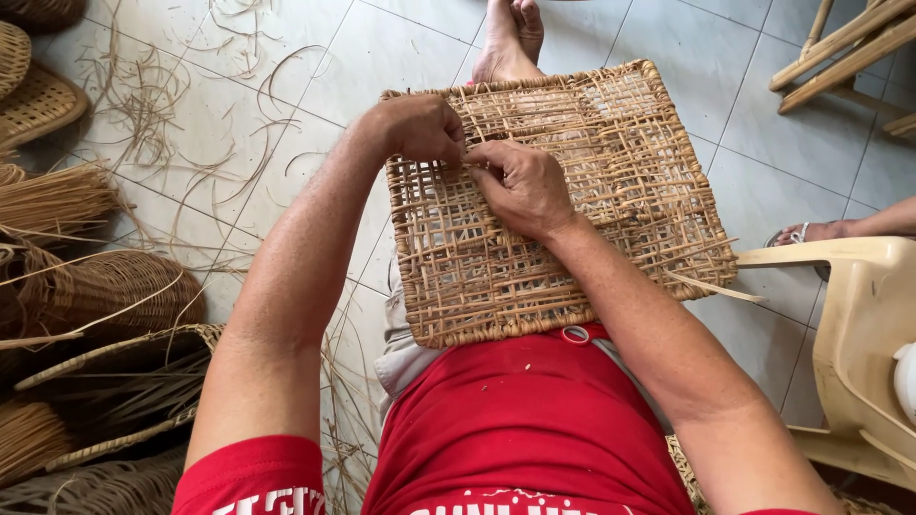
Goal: The person is weaving a rectangular basket base by threading thin strips of material through a frame.
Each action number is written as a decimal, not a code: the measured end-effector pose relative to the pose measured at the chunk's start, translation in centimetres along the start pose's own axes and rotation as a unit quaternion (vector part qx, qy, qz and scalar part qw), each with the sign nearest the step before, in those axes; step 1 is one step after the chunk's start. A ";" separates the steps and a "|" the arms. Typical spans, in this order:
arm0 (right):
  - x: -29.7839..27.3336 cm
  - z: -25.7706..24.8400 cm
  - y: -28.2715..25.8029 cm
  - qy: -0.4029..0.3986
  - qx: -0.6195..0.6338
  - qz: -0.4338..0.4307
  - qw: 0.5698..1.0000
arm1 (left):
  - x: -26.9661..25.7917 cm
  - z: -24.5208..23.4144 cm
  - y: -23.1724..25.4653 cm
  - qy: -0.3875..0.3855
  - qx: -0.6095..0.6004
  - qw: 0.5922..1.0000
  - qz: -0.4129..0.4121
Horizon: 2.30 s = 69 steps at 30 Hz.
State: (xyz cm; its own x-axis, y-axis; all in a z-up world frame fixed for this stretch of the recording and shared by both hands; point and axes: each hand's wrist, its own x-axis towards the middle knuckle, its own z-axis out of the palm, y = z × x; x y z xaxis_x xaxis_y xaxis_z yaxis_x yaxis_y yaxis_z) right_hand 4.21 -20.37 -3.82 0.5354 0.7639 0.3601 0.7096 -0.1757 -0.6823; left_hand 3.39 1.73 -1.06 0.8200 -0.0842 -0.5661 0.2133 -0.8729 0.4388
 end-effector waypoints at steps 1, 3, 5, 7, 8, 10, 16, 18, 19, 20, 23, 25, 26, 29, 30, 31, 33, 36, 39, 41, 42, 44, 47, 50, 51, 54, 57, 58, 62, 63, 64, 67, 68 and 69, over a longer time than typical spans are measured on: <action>0.1 0.0 0.1 0.000 -0.001 0.000 1.000 | 0.0 -0.1 0.1 0.001 0.000 1.000 0.001; 0.4 0.1 0.2 -0.025 -0.060 -0.031 0.997 | 0.0 -0.2 0.1 -0.015 0.006 1.000 -0.003; 0.8 -0.3 0.5 -0.037 -0.072 -0.054 0.995 | -0.1 -0.2 0.1 -0.022 -0.001 1.000 0.000; 1.3 -1.0 0.8 -0.049 -0.083 -0.079 0.992 | -0.3 -0.4 0.2 -0.028 -0.008 1.000 0.004; 1.6 -1.4 0.9 -0.107 -0.085 -0.084 0.987 | -0.5 -0.4 0.3 -0.026 -0.007 1.000 0.007; 2.2 -2.3 0.5 -0.165 -0.085 -0.089 0.979 | -0.9 -0.3 0.4 -0.025 -0.006 1.000 0.010; 3.1 -3.2 -0.7 -0.296 -0.090 -0.011 0.951 | -0.5 0.4 -0.2 0.000 0.009 1.000 0.027; 2.9 -2.6 0.0 -0.270 -0.080 -0.015 0.959 | -0.5 0.4 -0.2 -0.001 0.009 1.000 0.025; 2.8 -2.4 -0.3 -0.270 -0.080 -0.015 0.960 | -0.6 0.5 -0.3 -0.001 0.009 1.000 0.025; 2.7 -2.3 -0.6 -0.256 -0.084 0.038 0.962 | -0.5 0.5 -0.3 0.006 0.016 0.999 0.027; 2.1 -2.5 -1.4 -0.215 -0.005 0.107 0.971 | 0.1 1.3 -1.3 0.034 -0.002 0.999 0.043; 1.7 -3.0 -2.4 -0.188 0.076 0.120 0.972 | 0.5 1.8 -1.8 0.057 -0.029 0.996 0.056; 1.7 -3.2 -3.2 -0.175 0.099 0.139 0.970 | 0.6 1.8 -1.8 0.059 -0.021 0.996 0.055; 1.1 -2.1 -2.3 -0.128 0.092 0.164 0.974 | -0.1 1.6 -1.4 0.063 -0.021 0.996 0.056; 0.8 -1.5 -1.6 -0.092 0.063 0.168 0.979 | -0.4 1.5 -1.1 0.064 -0.029 0.996 0.057; 0.9 -1.6 -2.0 -0.091 0.063 0.168 0.980 | -0.5 1.5 -1.1 0.064 -0.028 0.996 0.058; 0.9 -1.9 -2.9 -0.059 0.072 0.183 0.979 | -0.5 1.7 -1.0 0.073 -0.013 0.996 0.053; 0.5 -1.8 -0.9 -0.046 0.029 0.187 0.981 | -0.4 1.5 -0.9 0.079 -0.003 0.995 0.058; 0.7 -1.5 -0.9 -0.036 -0.010 0.170 0.985 | 0.0 2.1 -1.5 0.099 -0.025 0.993 0.067; 1.0 -0.9 -0.8 -0.035 0.008 0.192 0.981 | 0.8 2.3 -2.3 0.106 -0.028 0.992 0.067; 1.0 -0.5 -0.9 -0.034 0.026 0.216 0.975 | 1.1 2.7 -2.7 0.111 -0.032 0.991 0.067; 0.7 0.4 -0.6 -0.015 0.084 0.208 0.974 | 0.8 2.8 -2.5 0.119 -0.029 0.990 0.069; 0.3 1.4 -0.3 0.024 0.153 0.188 0.970 | 0.5 2.7 -2.5 0.133 -0.056 0.987 0.074; -0.1 1.1 -1.5 0.026 0.136 0.154 0.978 | 0.8 2.6 -2.5 0.151 -0.086 0.983 0.064; -0.1 0.8 -2.2 0.010 0.107 0.129 0.986 | 0.9 2.5 -2.4 0.164 -0.085 0.981 0.052; 0.2 0.2 -3.0 -0.023 0.093 0.163 0.982 | 1.3 2.3 -2.9 0.185 -0.103 0.976 0.056; 0.5 0.5 -2.0 -0.047 0.046 0.131 0.989 | 0.3 1.6 -2.4 0.227 -0.147 0.962 0.047; 0.7 0.8 -1.9 -0.045 0.045 0.132 0.989 | 0.4 1.2 -2.5 0.226 -0.146 0.962 0.049; 0.6 1.4 -1.6 -0.043 0.028 0.112 0.992 | 0.4 0.8 -2.3 0.318 -0.161 0.934 0.035; 0.5 1.5 -1.5 -0.039 0.034 0.105 0.993 | 0.5 0.8 -2.0 0.344 -0.144 0.927 0.043; 0.5 1.2 -1.7 -0.039 0.035 0.105 0.993 | 1.3 1.3 -2.2 0.344 -0.143 0.927 0.043; -0.1 0.5 -1.7 -0.035 0.145 0.153 0.977 | 1.8 2.4 -1.6 0.426 -0.114 0.891 0.107; -0.2 0.3 -1.3 -0.001 0.200 0.153 0.968 | 0.8 2.1 -0.8 0.375 -0.183 0.905 0.083; -0.3 0.2 -1.0 0.034 0.253 0.152 0.955 | -0.3 1.7 0.1 0.321 -0.251 0.912 0.060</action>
State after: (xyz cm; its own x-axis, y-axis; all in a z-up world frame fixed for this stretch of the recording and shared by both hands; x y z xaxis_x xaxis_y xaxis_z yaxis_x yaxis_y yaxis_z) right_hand 3.30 -20.29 -3.35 0.7221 0.6805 0.1249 0.2131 -0.0469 -0.9759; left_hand 2.23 0.85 -2.04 0.9608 0.2744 -0.0397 0.1864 -0.5333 0.8252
